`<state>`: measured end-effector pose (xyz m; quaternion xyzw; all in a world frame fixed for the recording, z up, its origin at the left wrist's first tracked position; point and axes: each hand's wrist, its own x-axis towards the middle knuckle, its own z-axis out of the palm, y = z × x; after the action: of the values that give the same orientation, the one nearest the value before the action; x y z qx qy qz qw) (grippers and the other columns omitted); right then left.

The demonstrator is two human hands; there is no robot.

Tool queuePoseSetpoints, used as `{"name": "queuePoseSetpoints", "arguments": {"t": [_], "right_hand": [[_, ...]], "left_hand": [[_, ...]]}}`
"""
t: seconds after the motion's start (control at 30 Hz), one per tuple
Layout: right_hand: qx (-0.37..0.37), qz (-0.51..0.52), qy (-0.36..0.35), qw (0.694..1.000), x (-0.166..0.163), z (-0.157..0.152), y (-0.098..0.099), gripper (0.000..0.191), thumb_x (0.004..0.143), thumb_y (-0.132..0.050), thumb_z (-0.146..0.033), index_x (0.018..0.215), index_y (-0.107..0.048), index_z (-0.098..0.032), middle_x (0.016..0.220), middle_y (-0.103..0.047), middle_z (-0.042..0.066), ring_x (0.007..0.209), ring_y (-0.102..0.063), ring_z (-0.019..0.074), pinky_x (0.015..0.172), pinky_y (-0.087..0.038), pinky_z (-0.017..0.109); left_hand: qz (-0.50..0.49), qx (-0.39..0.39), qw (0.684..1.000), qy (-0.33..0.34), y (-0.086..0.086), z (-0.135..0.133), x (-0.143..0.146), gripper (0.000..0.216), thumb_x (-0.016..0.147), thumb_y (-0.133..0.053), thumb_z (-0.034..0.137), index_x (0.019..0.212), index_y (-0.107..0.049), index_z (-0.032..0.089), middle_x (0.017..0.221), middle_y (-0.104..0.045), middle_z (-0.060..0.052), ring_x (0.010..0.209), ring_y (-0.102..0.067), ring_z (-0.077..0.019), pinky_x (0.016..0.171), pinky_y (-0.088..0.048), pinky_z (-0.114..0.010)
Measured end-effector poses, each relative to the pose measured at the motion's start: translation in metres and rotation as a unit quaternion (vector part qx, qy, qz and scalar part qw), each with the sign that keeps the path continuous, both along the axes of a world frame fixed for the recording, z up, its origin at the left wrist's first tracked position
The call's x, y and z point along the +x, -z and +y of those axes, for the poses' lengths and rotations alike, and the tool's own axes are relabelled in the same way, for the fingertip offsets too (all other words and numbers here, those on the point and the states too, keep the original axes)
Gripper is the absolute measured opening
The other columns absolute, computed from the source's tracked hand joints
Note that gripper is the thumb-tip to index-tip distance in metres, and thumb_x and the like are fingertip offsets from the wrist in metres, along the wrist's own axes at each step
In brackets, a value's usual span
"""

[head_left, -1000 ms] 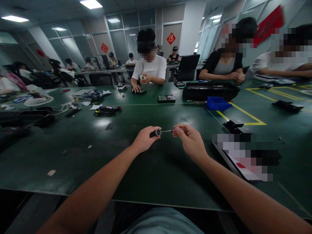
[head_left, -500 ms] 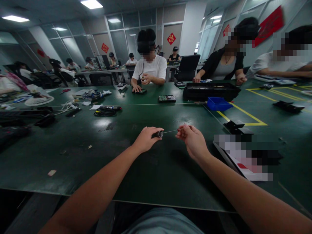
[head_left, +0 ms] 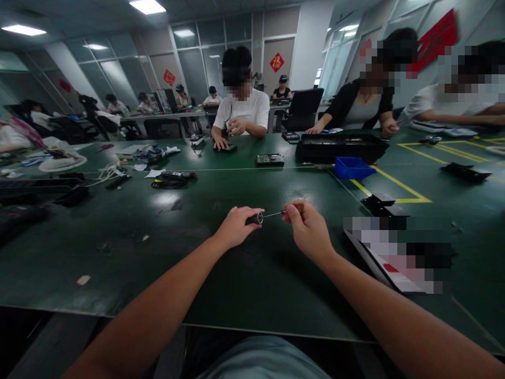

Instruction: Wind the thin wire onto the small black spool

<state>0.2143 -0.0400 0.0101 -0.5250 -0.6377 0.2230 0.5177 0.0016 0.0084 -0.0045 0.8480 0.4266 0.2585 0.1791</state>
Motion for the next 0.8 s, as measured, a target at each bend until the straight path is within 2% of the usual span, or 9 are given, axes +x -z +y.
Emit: {"name": "queuePoseSetpoints", "arguments": {"t": [0.27,0.57,0.7,0.8], "right_hand": [[0.010,-0.071,0.011,0.997,0.0007,-0.0023,-0.0043,0.023,0.101,-0.047,-0.040,0.098,-0.060,-0.022,0.081,-0.073,0.006,0.076,-0.070,0.0227,0.071,-0.050,0.036],[0.007,-0.095,0.018,0.995,0.0011,-0.0025,-0.0058,0.020,0.099,-0.046,-0.037,0.095,-0.059,-0.022,0.078,-0.071,0.005,0.073,-0.068,0.0220,0.069,-0.048,0.034],[-0.002,-0.094,0.026,0.995,0.0011,-0.0018,-0.0057,0.020,0.099,-0.047,-0.037,0.094,-0.059,-0.022,0.077,-0.070,0.004,0.073,-0.067,0.0219,0.070,-0.047,0.035],[-0.001,-0.087,0.027,0.996,0.0012,-0.0014,-0.0057,0.021,0.099,-0.046,-0.038,0.096,-0.060,-0.022,0.078,-0.070,0.005,0.075,-0.068,0.0223,0.071,-0.048,0.035]], "left_hand": [[0.028,-0.002,1.000,-0.006,0.0021,-0.0007,-0.0003,0.043,0.089,-0.070,0.026,0.132,-0.064,0.027,0.120,-0.070,-0.006,0.116,-0.061,-0.0261,0.112,-0.033,-0.054],[0.019,-0.009,1.000,-0.008,0.0029,0.0002,0.0002,0.042,0.088,-0.071,0.027,0.130,-0.066,0.026,0.113,-0.071,-0.006,0.110,-0.063,-0.0257,0.106,-0.040,-0.048],[-0.029,-0.030,0.999,-0.031,-0.0005,-0.0018,0.0010,0.040,0.087,-0.072,0.024,0.126,-0.068,0.024,0.113,-0.071,-0.006,0.106,-0.064,-0.0246,0.099,-0.046,-0.042],[-0.113,-0.043,0.990,-0.069,0.0006,0.0004,0.0006,0.036,0.084,-0.073,0.022,0.120,-0.067,0.022,0.116,-0.070,-0.007,0.108,-0.064,-0.0239,0.099,-0.048,-0.040]]}}
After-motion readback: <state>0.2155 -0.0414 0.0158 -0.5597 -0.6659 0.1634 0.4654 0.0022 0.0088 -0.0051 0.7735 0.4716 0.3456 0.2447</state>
